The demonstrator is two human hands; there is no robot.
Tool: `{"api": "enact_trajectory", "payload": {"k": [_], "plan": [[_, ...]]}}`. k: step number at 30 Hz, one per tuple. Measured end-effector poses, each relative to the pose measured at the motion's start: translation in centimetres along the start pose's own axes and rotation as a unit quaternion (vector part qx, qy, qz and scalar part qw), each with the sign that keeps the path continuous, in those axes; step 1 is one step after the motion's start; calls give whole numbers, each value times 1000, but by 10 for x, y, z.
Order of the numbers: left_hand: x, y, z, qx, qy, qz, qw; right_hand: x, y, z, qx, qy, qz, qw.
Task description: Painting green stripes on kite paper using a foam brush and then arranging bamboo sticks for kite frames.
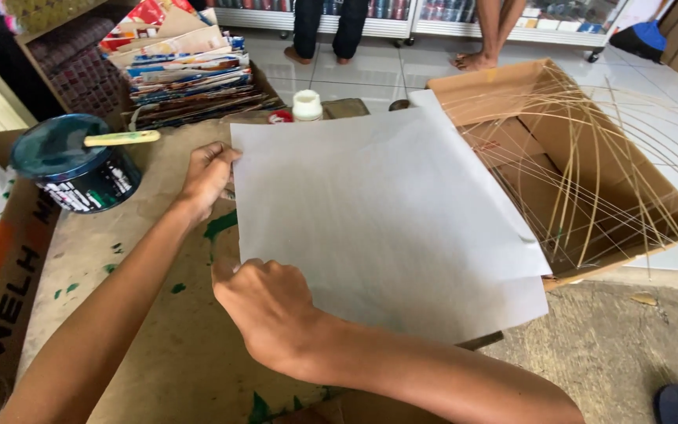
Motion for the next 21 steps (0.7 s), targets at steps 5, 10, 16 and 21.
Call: {"api": "enact_trajectory", "payload": {"k": [5,10,16,21], "plan": [[17,-28,9,-27,-22,-26,999,20,15,-7,54,-19,-45,997],[43,-57,1,-80,-48,-10,996,31,36,-16,58,-23,-61,996],[79,-81,-35,-124,-2,-44,991,37,13,-30,8,-29,-207,978],[101,-89,-72,-128,66,-106,984,-2,13,-59,-51,41,-171,983]]}}
Point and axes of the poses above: each hand's wrist, its own z-axis away from the middle knuckle, its own y-axis out of the palm, x = y × z, the point moved 8 cm from there along -z, towards the middle knuckle, and after that the axes turned 14 degrees about -x, right-handed, at the moved point
